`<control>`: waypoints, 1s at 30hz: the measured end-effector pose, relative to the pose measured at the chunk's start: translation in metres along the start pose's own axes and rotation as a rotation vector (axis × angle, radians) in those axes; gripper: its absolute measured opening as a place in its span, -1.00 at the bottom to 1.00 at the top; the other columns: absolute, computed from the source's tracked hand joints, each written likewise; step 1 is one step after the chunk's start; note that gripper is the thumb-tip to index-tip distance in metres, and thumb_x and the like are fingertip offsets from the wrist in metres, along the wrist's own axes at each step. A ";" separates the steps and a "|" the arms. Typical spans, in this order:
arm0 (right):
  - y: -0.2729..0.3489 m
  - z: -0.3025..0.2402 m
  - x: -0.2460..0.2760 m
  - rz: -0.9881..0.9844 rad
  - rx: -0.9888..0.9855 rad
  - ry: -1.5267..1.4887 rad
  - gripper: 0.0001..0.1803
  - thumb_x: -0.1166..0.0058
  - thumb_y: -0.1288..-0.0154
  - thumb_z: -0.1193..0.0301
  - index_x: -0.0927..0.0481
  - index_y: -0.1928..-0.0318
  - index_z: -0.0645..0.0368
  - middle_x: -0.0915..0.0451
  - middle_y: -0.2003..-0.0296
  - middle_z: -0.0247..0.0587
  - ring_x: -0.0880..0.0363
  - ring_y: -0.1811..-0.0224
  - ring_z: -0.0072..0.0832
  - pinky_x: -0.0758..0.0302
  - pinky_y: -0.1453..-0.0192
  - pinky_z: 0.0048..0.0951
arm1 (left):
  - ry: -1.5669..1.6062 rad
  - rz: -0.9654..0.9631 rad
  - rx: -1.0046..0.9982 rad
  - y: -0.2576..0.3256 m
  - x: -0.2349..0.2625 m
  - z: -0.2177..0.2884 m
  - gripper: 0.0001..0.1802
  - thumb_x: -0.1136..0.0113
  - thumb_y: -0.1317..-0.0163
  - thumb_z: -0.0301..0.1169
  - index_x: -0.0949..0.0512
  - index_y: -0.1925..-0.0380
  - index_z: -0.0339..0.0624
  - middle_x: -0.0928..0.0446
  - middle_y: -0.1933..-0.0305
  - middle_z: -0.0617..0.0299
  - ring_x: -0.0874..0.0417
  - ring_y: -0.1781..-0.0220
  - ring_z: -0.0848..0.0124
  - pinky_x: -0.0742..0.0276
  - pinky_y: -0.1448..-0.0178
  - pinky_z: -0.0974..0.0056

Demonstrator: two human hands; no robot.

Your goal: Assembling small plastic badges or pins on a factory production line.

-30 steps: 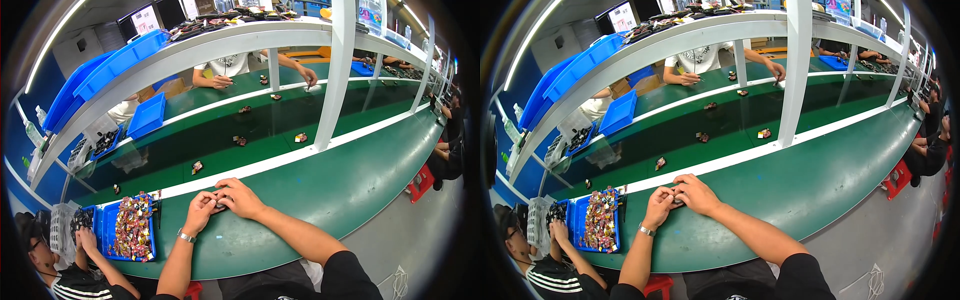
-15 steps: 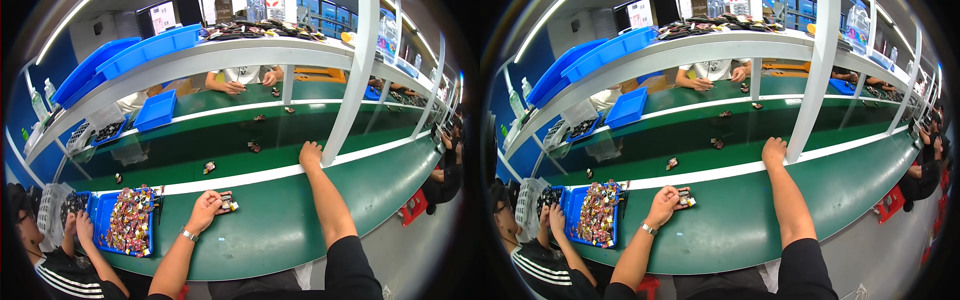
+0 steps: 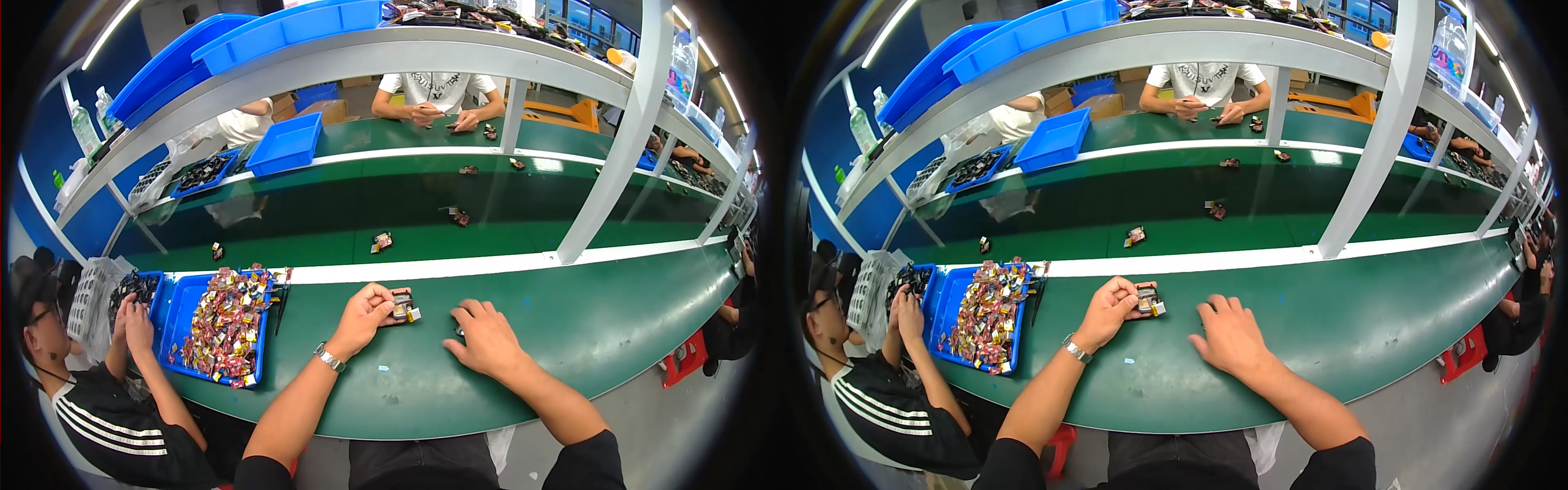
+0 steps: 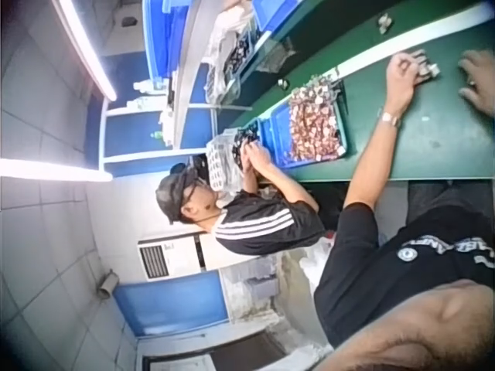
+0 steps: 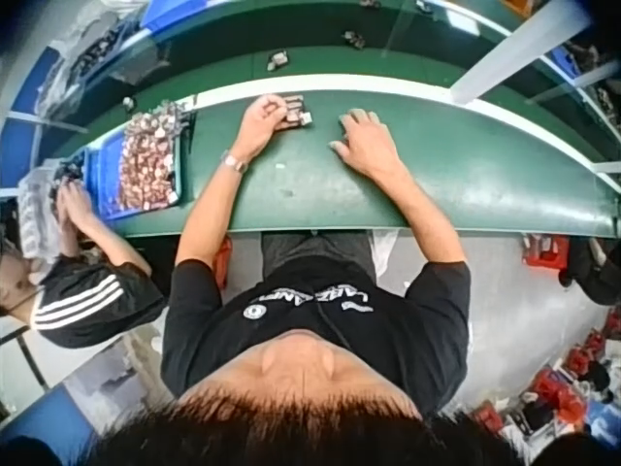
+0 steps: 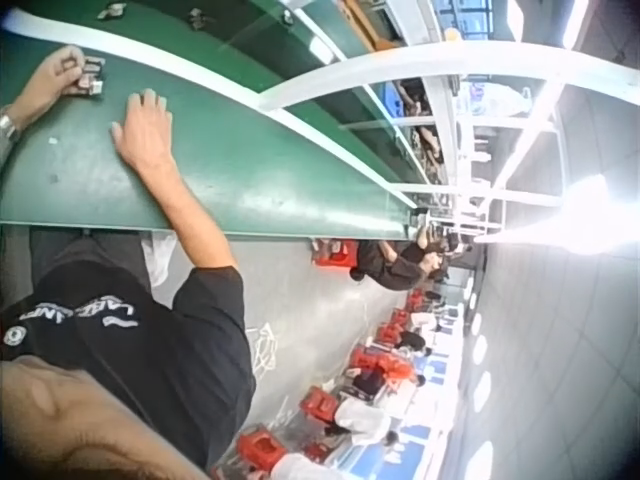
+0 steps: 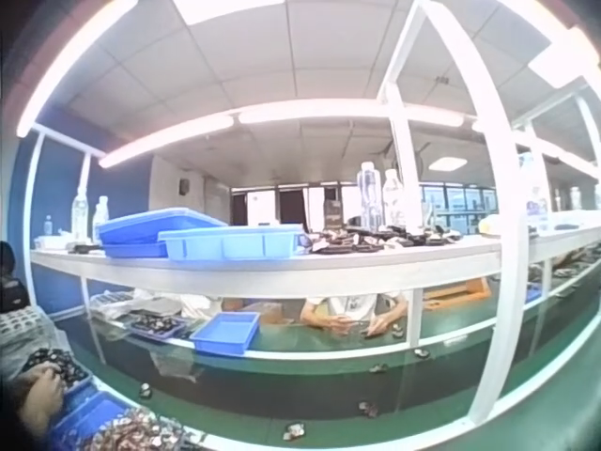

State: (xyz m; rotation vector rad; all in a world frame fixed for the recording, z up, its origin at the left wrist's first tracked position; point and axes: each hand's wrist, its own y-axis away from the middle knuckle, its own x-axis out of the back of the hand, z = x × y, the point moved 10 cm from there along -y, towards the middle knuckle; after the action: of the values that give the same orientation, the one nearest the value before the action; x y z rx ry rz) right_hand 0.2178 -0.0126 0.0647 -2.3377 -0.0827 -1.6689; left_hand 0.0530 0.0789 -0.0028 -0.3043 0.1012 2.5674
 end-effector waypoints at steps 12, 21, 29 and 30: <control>-0.059 -0.029 -0.014 0.208 0.279 -0.623 -0.85 -0.24 -0.22 0.49 -0.71 0.19 0.14 -0.55 -0.07 -0.21 -0.44 -0.21 -0.25 -0.50 -0.21 -0.26 | -0.034 -0.027 -0.012 0.001 -0.004 0.002 -0.94 -0.05 -0.46 -0.43 -0.41 0.17 -0.16 -0.58 -0.01 0.25 -0.59 0.05 0.58 -0.61 0.00 0.41; -0.057 -0.028 -0.019 0.194 0.265 -0.586 -0.88 -0.21 -0.23 0.45 -0.69 0.23 0.19 -0.54 -0.09 -0.18 -0.43 -0.21 -0.21 -0.48 -0.21 -0.25 | -0.055 -0.051 -0.013 0.003 -0.009 0.004 -0.82 -0.01 -0.42 -0.55 -0.40 0.01 -0.24 -0.55 -0.03 0.18 -0.60 -0.03 0.48 -0.62 -0.08 0.34; -0.051 -0.033 -0.012 0.365 0.282 -0.531 -0.90 -0.23 -0.18 0.49 -0.66 0.27 0.20 -0.55 -0.03 -0.18 -0.47 -0.14 -0.21 -0.53 -0.11 -0.26 | -0.022 -0.037 -0.009 0.003 -0.006 0.003 -0.79 -0.01 -0.40 -0.57 -0.40 -0.01 -0.23 -0.50 -0.20 0.02 -0.61 -0.12 0.37 -0.65 -0.11 0.28; -0.052 -0.036 -0.013 0.351 0.299 -0.537 -0.90 -0.23 -0.17 0.49 -0.66 0.28 0.20 -0.55 -0.02 -0.18 -0.48 -0.14 -0.21 -0.53 -0.11 -0.27 | -0.011 -0.026 -0.006 0.003 -0.004 0.002 -0.79 -0.01 -0.41 -0.57 -0.40 -0.01 -0.23 -0.51 -0.19 0.02 -0.61 -0.12 0.36 -0.65 -0.11 0.27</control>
State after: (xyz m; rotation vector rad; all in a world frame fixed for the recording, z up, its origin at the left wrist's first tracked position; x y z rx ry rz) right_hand 0.1705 0.0297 0.0732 -2.3302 -0.0195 -0.7846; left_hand 0.0541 0.0746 -0.0001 -0.2925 0.0846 2.5434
